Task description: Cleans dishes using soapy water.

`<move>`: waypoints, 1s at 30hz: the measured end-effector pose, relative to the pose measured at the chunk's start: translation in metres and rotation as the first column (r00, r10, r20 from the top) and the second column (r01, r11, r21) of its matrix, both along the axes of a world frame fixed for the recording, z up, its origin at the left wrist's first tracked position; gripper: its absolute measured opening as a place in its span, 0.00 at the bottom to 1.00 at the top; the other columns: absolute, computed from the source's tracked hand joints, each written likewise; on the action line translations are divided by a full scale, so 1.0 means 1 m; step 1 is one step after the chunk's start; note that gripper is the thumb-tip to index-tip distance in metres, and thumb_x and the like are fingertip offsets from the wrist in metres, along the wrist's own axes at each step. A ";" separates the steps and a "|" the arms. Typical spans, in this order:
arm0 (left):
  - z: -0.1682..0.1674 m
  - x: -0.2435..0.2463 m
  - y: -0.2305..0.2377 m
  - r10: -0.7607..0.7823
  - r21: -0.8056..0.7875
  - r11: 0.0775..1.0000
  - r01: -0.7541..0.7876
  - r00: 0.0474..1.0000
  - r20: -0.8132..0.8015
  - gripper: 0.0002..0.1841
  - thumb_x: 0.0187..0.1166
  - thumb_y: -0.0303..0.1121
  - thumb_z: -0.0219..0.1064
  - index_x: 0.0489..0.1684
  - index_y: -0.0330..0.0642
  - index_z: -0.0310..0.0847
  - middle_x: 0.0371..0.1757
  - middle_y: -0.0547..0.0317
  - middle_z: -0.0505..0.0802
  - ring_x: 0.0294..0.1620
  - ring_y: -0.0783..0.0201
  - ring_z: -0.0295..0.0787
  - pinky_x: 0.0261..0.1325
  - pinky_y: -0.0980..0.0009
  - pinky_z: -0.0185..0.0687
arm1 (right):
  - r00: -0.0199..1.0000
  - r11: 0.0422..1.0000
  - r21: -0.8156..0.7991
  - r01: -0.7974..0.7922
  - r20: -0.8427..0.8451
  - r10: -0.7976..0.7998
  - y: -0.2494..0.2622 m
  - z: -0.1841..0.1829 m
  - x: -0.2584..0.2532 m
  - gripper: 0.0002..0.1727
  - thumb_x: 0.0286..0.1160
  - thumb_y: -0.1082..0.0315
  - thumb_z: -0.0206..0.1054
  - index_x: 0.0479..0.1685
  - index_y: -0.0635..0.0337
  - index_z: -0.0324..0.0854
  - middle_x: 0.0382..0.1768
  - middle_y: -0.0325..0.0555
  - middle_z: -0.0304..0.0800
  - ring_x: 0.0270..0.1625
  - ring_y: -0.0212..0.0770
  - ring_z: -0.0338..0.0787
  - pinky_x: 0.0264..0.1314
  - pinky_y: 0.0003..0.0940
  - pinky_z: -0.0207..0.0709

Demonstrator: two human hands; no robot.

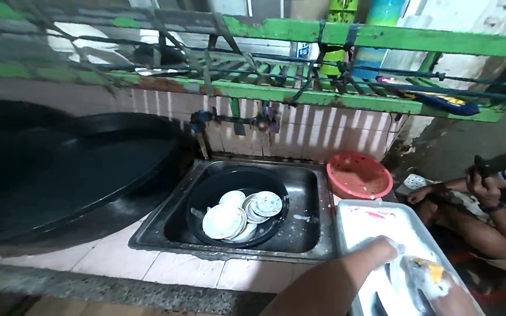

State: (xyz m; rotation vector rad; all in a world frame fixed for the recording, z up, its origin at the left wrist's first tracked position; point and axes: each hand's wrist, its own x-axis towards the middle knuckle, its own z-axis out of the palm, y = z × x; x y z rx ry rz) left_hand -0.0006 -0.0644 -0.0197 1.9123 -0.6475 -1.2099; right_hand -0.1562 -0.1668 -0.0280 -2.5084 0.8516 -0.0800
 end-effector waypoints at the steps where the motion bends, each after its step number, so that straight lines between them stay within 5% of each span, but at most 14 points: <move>1: -0.016 0.005 -0.006 0.034 -0.029 0.999 -0.032 0.997 0.073 0.24 0.90 0.45 0.57 0.68 0.32 0.82 0.73 0.37 0.84 0.76 0.44 0.79 0.78 0.43 0.71 | 1.000 1.000 -0.021 -0.022 -0.015 0.022 -0.003 -0.005 0.002 0.30 0.81 0.56 0.66 0.75 0.71 0.75 0.70 0.74 0.80 0.75 0.69 0.80 0.79 0.66 0.68; 5: -0.021 0.014 0.000 0.209 -0.198 0.964 -0.178 0.967 0.147 0.20 0.87 0.36 0.62 0.73 0.39 0.82 0.71 0.41 0.87 0.71 0.48 0.84 0.76 0.48 0.75 | 0.982 0.992 -0.032 -0.122 -0.152 0.116 0.003 -0.004 0.012 0.29 0.77 0.53 0.70 0.73 0.59 0.81 0.70 0.66 0.83 0.75 0.66 0.81 0.79 0.65 0.70; 9: -0.014 0.034 0.011 0.312 -0.321 0.912 -0.255 0.940 0.138 0.21 0.91 0.42 0.58 0.69 0.35 0.84 0.71 0.42 0.87 0.76 0.51 0.81 0.82 0.52 0.70 | 0.933 0.983 -0.013 -0.182 -0.317 0.168 0.017 0.003 0.020 0.29 0.75 0.51 0.72 0.74 0.54 0.81 0.73 0.63 0.81 0.76 0.64 0.80 0.76 0.64 0.73; 12: -0.004 0.044 0.021 0.204 -0.211 0.966 -0.150 0.944 0.261 0.24 0.94 0.44 0.51 0.63 0.31 0.86 0.66 0.39 0.89 0.72 0.48 0.83 0.79 0.49 0.71 | 0.921 0.979 0.007 -0.203 -0.337 0.193 0.022 0.003 0.023 0.29 0.73 0.51 0.72 0.74 0.53 0.82 0.73 0.61 0.81 0.77 0.64 0.79 0.76 0.65 0.73; 16: 0.003 0.045 0.023 0.025 -0.044 0.999 -0.012 0.948 0.318 0.21 0.92 0.40 0.54 0.66 0.33 0.85 0.68 0.38 0.88 0.71 0.46 0.84 0.77 0.47 0.73 | 0.915 0.976 -0.011 -0.216 -0.351 0.199 0.025 0.004 0.026 0.30 0.74 0.52 0.72 0.74 0.55 0.81 0.73 0.61 0.81 0.77 0.64 0.78 0.77 0.64 0.72; 21: 0.017 0.063 0.034 0.209 -0.109 0.977 -0.183 0.921 0.328 0.19 0.85 0.34 0.64 0.70 0.35 0.83 0.71 0.38 0.86 0.76 0.43 0.80 0.81 0.44 0.69 | 0.923 0.981 -0.001 -0.195 -0.340 0.183 0.024 0.002 0.029 0.28 0.74 0.52 0.71 0.73 0.53 0.82 0.71 0.59 0.84 0.75 0.62 0.81 0.76 0.64 0.73; 23: 0.022 0.077 0.043 0.468 -0.330 0.854 -0.403 0.871 0.147 0.19 0.81 0.29 0.66 0.69 0.38 0.83 0.67 0.40 0.88 0.69 0.46 0.85 0.73 0.45 0.78 | 0.973 0.993 0.048 -0.104 -0.201 0.112 0.018 0.000 0.028 0.28 0.72 0.56 0.73 0.71 0.58 0.83 0.67 0.62 0.87 0.71 0.62 0.85 0.74 0.65 0.74; 25: 0.032 0.082 0.053 0.569 -0.455 0.702 -0.548 0.816 -0.104 0.21 0.81 0.24 0.62 0.72 0.42 0.78 0.64 0.42 0.88 0.60 0.50 0.87 0.62 0.48 0.83 | 0.996 0.987 0.156 0.035 0.078 -0.048 0.015 0.002 0.030 0.28 0.71 0.64 0.74 0.69 0.69 0.80 0.62 0.68 0.88 0.67 0.63 0.87 0.74 0.64 0.74; 27: 0.036 0.075 0.061 0.548 -0.487 0.645 -0.589 0.801 -0.242 0.25 0.81 0.20 0.57 0.79 0.47 0.71 0.67 0.44 0.86 0.60 0.52 0.87 0.59 0.51 0.84 | 0.929 0.968 0.232 0.090 0.331 -0.166 0.022 0.010 0.040 0.29 0.70 0.65 0.74 0.69 0.73 0.78 0.59 0.67 0.89 0.64 0.57 0.88 0.71 0.58 0.77; 30: 0.036 0.036 0.067 0.419 -0.502 0.686 -0.527 0.850 -0.320 0.35 0.75 0.13 0.54 0.87 0.43 0.64 0.77 0.46 0.81 0.70 0.59 0.82 0.69 0.60 0.82 | 0.841 0.981 0.194 0.015 0.528 -0.117 0.056 0.033 0.069 0.31 0.66 0.60 0.77 0.66 0.74 0.80 0.57 0.60 0.91 0.60 0.47 0.91 0.69 0.46 0.82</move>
